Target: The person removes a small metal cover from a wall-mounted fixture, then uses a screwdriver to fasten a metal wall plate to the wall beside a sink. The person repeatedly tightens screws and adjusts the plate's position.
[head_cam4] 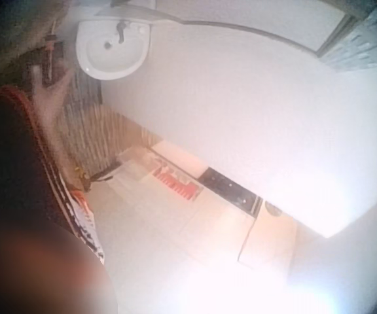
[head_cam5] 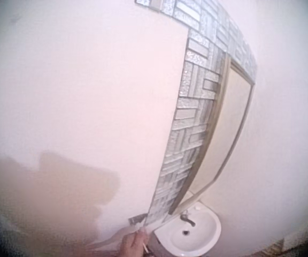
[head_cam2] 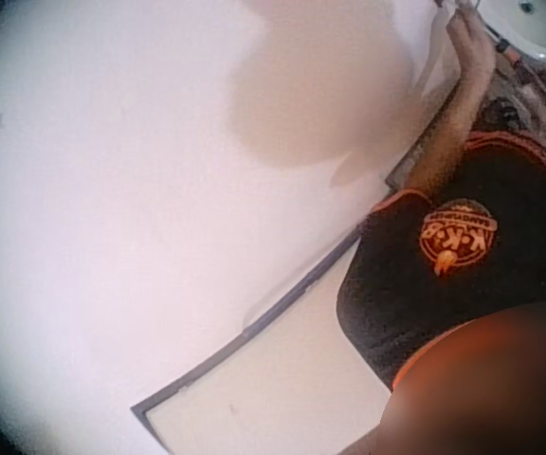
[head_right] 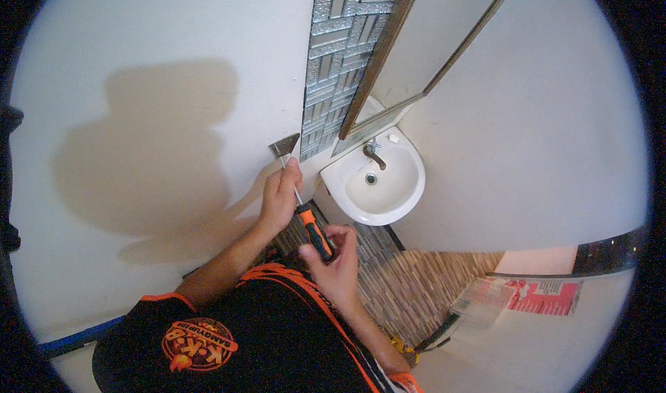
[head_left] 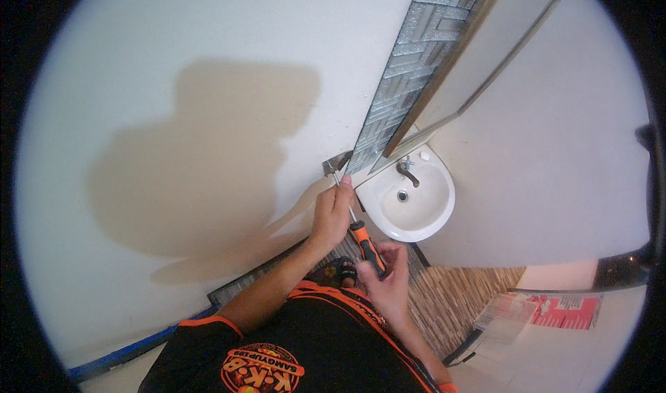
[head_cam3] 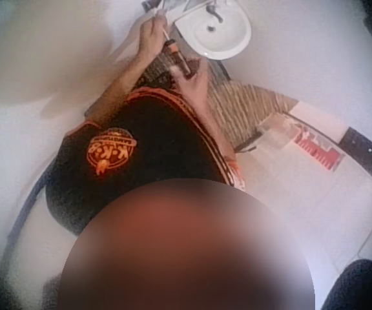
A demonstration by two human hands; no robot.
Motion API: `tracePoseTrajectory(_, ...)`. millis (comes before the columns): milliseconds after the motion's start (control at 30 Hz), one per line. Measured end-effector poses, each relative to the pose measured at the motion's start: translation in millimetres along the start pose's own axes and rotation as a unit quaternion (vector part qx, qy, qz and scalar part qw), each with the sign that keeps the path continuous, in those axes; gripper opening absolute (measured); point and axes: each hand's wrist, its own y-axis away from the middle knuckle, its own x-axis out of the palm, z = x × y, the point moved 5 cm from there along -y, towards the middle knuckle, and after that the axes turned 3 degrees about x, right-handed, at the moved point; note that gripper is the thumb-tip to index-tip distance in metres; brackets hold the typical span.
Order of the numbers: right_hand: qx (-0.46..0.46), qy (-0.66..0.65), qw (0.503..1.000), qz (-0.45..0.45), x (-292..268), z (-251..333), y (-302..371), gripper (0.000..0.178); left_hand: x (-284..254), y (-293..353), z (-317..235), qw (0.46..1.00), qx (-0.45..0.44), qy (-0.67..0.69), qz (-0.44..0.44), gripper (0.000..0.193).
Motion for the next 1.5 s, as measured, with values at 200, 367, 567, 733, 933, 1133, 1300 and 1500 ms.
tracePoseTrajectory(200, 0.088, 0.166, 0.976, 0.115, -2, -10, 3, 0.045, -1, -4, 11, 1.0, -0.012, -0.01, -0.003, 0.059)
tracePoseTrajectory(367, 0.286, -0.171, 0.936, 0.111, -6, -33, 4, 0.03, -2, -7, 19, 1.0, -0.012, -0.003, -0.015, 0.059)
tracePoseTrajectory(567, 0.091, 0.001, 0.994, 0.063, -10, -10, -5, 0.032, -1, -8, 18, 0.999, 0.002, -0.005, -0.033, 0.06)
tracePoseTrajectory(733, 0.392, -0.263, 0.862, 0.186, -7, -36, 0, 0.033, 2, -11, 20, 0.999, -0.028, 0.008, -0.031, 0.054)
tracePoseTrajectory(933, 0.067, 0.034, 0.986, 0.15, -16, -22, -13, 0.034, 12, -3, 13, 0.999, -0.033, 0.011, -0.001, 0.051)
tracePoseTrajectory(1133, 0.151, -0.079, 0.977, 0.126, -18, -21, -7, 0.03, 8, -11, 16, 0.998, -0.021, 0.059, -0.022, 0.055)
tracePoseTrajectory(1300, -0.095, 0.164, 0.979, 0.075, -7, -6, -8, 0.025, 5, -10, 29, 0.998, -0.027, 0.051, -0.023, 0.051)
tracePoseTrajectory(1500, 0.374, -0.296, 0.861, 0.175, -9, -21, -1, 0.039, 0, -15, 29, 0.998, -0.031, 0.054, -0.024, 0.053)
